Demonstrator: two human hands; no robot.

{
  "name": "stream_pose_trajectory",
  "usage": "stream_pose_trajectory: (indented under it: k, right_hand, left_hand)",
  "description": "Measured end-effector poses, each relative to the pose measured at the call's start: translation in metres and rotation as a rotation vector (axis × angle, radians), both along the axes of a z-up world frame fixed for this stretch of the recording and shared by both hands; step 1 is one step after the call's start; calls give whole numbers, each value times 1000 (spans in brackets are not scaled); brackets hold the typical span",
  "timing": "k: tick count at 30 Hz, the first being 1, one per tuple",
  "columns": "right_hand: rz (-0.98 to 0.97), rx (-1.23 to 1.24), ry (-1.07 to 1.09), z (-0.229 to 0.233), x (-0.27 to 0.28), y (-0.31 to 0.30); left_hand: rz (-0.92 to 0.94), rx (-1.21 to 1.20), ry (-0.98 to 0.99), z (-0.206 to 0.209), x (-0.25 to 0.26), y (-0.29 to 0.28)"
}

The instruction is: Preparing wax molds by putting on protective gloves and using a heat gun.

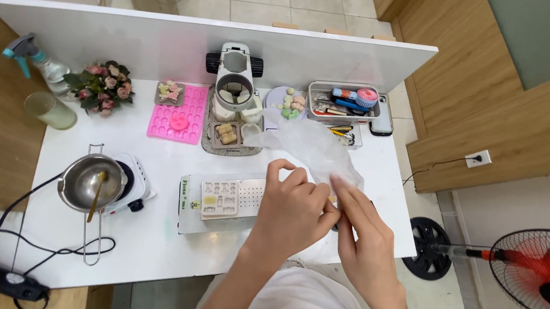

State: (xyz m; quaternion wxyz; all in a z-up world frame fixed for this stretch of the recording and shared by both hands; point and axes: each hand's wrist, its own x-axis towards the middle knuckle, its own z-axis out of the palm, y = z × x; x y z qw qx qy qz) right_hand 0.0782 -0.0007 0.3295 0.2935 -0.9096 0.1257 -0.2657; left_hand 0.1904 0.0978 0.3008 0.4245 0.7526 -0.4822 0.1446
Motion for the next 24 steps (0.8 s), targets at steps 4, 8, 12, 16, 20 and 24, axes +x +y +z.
stream_pose_trajectory:
  k: [4, 8, 12, 16, 20, 24]
  right_hand:
    - [-34, -97, 57, -9, -1, -4]
    - [12, -234, 261, -30, -12, -25]
    - [-50, 191, 546, -84, -24, -44]
    - [197, 921, -23, -77, 9, -27]
    - [302, 1633, -245, -109, 24, -31]
    - [273, 1724, -336, -113, 36, -49]
  left_hand:
    - [-89, 60, -8, -5, 3, -8]
    - [-132, 50, -14, -6, 5, -10]
    - [-178, 36, -4, -13, 1, -15]
    - [-273, 103, -20, -27, -16, -29]
    - [-370, 225, -26, -32, -41, -43]
    - [-424, 358, -77, -43, -76, -50]
